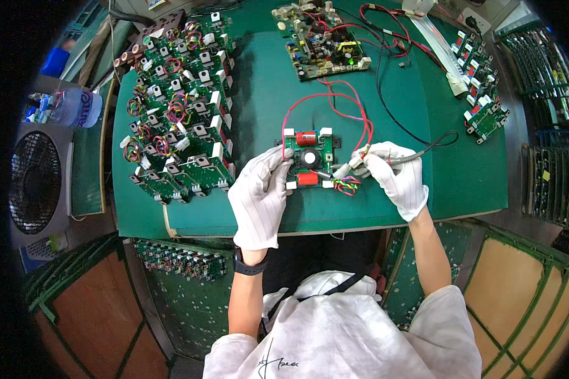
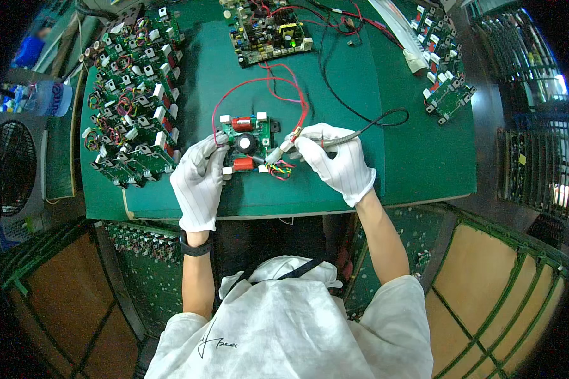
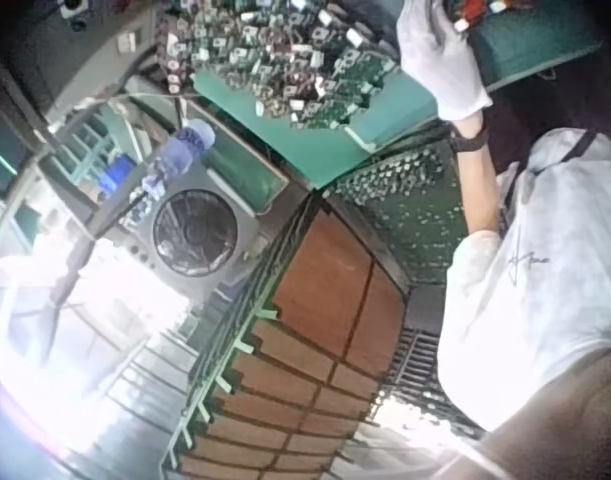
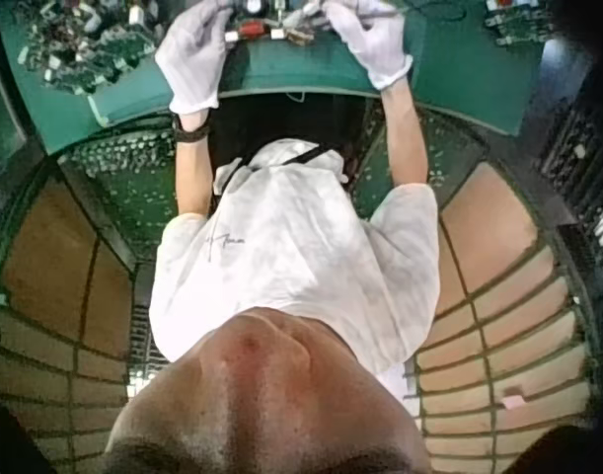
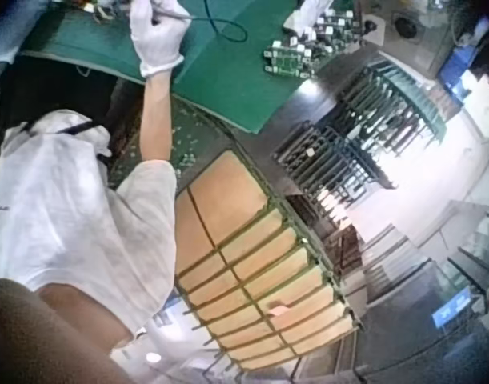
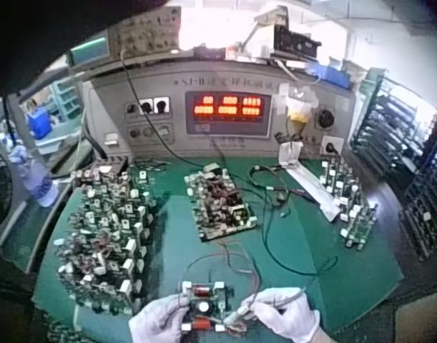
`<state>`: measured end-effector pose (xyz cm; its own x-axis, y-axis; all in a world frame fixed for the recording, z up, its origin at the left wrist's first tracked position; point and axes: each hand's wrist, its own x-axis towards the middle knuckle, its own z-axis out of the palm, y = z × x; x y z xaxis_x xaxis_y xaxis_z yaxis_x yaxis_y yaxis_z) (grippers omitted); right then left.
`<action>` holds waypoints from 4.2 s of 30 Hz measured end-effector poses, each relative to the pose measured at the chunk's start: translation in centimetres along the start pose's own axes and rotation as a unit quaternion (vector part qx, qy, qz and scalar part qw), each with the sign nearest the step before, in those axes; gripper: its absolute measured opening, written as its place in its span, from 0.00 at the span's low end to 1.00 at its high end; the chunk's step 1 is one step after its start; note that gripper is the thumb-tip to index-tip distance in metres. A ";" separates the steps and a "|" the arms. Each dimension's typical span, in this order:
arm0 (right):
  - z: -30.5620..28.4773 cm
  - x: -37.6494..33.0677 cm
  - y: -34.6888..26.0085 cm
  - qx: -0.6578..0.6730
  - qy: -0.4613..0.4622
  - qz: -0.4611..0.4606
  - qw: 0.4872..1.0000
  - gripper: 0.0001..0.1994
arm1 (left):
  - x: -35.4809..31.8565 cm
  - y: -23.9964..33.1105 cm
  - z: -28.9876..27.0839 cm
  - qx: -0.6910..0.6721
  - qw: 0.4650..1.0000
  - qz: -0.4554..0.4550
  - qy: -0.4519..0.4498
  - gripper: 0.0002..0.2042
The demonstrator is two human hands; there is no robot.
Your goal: Testing electrical components on circuit boards using electronic test equipment and probes.
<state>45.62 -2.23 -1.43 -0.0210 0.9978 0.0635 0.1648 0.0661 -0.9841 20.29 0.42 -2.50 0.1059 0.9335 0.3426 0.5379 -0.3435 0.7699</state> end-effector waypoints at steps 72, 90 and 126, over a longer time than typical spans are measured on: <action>4.5 9.5 -4.3 -0.302 -0.116 -0.319 0.891 0.09 | 0.6 -0.7 -0.4 -0.026 0.999 -0.029 0.036 0.07; 3.8 8.3 -4.3 -0.331 -0.124 -0.344 0.870 0.07 | -0.5 0.4 -0.1 -0.089 0.992 -0.088 0.009 0.10; 3.8 8.7 -2.9 -0.357 -0.109 -0.403 0.836 0.10 | 0.3 -0.3 0.1 -0.009 0.999 -0.040 0.010 0.05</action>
<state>41.20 6.18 1.35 -0.5748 0.6058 0.5502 0.5553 0.7825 -0.2815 20.27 0.83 -2.66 0.0473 0.9557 0.2906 0.5292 -0.2707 0.8042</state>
